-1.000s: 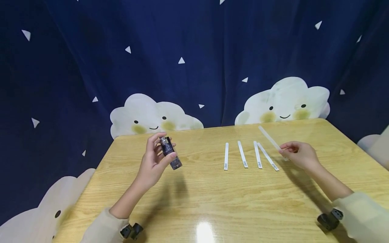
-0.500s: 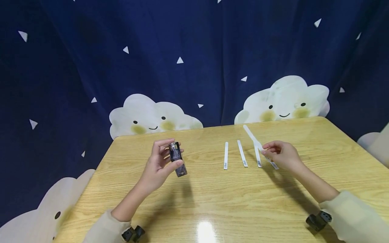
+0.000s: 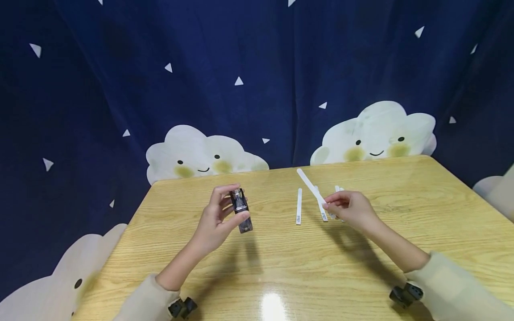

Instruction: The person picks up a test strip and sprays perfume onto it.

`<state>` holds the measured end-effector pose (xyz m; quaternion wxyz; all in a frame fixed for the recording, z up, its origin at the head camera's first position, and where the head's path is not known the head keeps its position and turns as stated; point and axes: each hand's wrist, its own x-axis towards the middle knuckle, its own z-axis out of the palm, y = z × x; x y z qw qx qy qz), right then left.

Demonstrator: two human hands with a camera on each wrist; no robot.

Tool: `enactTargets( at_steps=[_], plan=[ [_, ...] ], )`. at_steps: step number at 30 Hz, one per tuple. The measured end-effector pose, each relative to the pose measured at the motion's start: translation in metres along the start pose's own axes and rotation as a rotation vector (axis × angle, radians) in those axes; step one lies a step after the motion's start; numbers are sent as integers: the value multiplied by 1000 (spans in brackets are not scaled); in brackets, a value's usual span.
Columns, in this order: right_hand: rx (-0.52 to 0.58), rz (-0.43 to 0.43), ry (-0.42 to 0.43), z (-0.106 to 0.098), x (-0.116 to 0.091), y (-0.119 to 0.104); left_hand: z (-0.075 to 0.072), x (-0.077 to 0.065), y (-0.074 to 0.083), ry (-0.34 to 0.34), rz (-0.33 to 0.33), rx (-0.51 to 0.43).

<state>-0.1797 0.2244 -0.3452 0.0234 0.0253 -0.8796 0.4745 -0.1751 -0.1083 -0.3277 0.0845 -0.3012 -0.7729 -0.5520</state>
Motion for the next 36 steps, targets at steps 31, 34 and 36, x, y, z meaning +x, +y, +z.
enactTargets(
  at_steps=[31, 34, 36],
  plan=[
    [49, -8, -59, 34, -17, -51, 11, 4, -13, 172, 119, 122],
    [56, -4, -59, 36, -18, -56, 12, 4, -13, 189, 125, 116],
    [66, 2, -65, 37, -19, -58, 13, 3, -12, 193, 115, 111]
  ],
)
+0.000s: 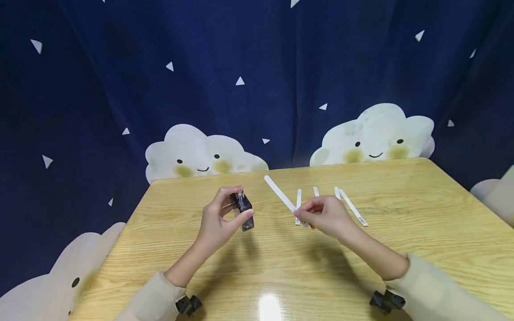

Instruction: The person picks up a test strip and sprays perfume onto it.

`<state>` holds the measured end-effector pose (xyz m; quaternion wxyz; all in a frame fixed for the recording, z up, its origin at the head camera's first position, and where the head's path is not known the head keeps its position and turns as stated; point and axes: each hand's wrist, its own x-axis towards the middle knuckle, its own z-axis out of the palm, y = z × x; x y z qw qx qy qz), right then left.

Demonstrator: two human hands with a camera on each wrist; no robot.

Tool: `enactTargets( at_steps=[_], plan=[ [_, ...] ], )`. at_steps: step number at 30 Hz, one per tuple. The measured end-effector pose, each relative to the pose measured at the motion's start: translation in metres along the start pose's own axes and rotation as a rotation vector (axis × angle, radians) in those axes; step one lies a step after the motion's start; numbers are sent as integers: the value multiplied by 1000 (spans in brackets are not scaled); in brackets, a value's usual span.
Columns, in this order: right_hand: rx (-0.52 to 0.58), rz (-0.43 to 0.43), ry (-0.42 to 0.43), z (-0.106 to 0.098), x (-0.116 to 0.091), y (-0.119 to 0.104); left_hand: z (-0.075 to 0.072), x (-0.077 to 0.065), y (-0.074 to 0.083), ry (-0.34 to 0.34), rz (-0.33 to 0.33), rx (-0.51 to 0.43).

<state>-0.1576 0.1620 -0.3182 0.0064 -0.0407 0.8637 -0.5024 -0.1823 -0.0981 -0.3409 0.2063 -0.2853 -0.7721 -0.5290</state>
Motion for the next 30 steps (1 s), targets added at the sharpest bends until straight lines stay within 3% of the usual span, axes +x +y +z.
enactTargets(
  at_steps=[8, 19, 30],
  plan=[
    [32, -39, -18, 1, -3, -5, 1, 1, 1, 8, -59, 2],
    [46, -55, -28, 1, -7, -9, 2, -1, 1, 27, -57, 37],
    [26, -70, -9, -4, -7, -4, -4, 0, 0, 57, -133, 24]
  ],
)
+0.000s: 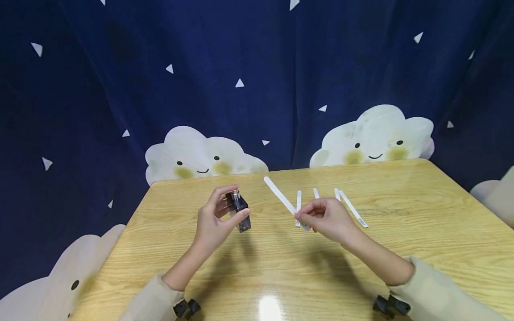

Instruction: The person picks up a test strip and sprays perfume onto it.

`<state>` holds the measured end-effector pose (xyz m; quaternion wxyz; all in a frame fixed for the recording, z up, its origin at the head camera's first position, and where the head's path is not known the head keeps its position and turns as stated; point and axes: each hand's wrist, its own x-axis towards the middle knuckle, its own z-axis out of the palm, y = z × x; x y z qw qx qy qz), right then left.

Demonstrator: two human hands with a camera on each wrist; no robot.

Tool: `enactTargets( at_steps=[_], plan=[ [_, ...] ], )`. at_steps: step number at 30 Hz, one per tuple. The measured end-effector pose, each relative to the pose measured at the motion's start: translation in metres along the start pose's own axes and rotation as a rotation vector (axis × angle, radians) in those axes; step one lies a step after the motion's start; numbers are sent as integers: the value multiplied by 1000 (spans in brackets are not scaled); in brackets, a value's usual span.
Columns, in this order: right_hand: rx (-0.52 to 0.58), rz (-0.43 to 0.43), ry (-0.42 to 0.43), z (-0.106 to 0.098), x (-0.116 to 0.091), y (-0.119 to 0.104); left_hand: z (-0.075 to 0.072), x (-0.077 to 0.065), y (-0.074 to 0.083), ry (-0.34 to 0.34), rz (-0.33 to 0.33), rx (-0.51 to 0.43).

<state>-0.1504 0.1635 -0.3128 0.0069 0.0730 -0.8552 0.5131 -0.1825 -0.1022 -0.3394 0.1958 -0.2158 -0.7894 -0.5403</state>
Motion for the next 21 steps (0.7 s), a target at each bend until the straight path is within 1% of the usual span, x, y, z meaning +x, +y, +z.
enactTargets(
  at_steps=[5, 8, 12, 15, 21],
  plan=[
    [-12, 18, -7, -4, 0, 3, -4, 0, 0, -20, 11, -3],
    [-22, 30, -7, -8, 0, 5, -5, 0, 0, -24, 29, -11],
    [-34, 72, 8, -14, 1, 10, -7, 0, 0, -14, 40, -34],
    [-35, 103, 24, -19, 1, 15, -9, -1, 0, -3, 31, -46],
    [-58, 117, 60, -31, 1, 26, -12, -3, -2, -5, 30, -44]
  ],
)
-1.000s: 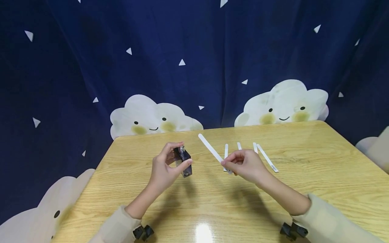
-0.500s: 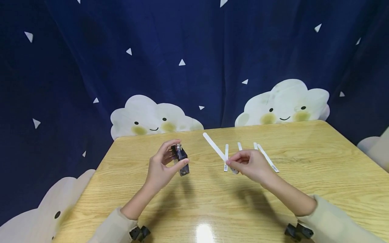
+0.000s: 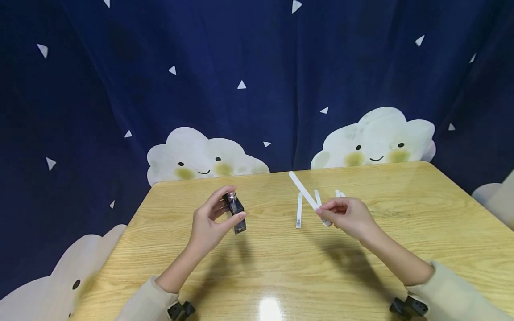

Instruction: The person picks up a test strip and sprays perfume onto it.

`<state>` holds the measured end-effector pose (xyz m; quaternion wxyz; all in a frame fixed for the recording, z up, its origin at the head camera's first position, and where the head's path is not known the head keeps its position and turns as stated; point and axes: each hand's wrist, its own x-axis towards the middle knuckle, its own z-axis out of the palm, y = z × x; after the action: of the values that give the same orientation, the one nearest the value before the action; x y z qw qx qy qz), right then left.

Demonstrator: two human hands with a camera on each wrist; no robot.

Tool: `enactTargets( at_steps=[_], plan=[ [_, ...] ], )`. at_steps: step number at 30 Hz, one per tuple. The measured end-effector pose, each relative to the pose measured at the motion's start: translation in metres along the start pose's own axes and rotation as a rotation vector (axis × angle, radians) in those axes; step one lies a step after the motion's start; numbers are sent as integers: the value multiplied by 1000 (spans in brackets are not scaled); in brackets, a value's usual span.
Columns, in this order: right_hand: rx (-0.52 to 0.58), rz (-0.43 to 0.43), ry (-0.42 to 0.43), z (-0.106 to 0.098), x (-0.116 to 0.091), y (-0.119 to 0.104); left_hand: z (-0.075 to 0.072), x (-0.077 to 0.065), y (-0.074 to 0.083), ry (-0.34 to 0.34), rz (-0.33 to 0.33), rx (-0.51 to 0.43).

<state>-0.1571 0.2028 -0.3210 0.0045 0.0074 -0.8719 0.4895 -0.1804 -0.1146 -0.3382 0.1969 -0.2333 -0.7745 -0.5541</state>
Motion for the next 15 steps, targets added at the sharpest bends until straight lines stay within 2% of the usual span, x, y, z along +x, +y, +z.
enactTargets(
  at_steps=[7, 15],
  plan=[
    [-6, 4, 33, -18, 4, 14, -4, -6, -5, 7, -57, 6],
    [-54, 59, 64, -36, 9, 32, -8, -10, -8, -15, -91, 0]
  ],
)
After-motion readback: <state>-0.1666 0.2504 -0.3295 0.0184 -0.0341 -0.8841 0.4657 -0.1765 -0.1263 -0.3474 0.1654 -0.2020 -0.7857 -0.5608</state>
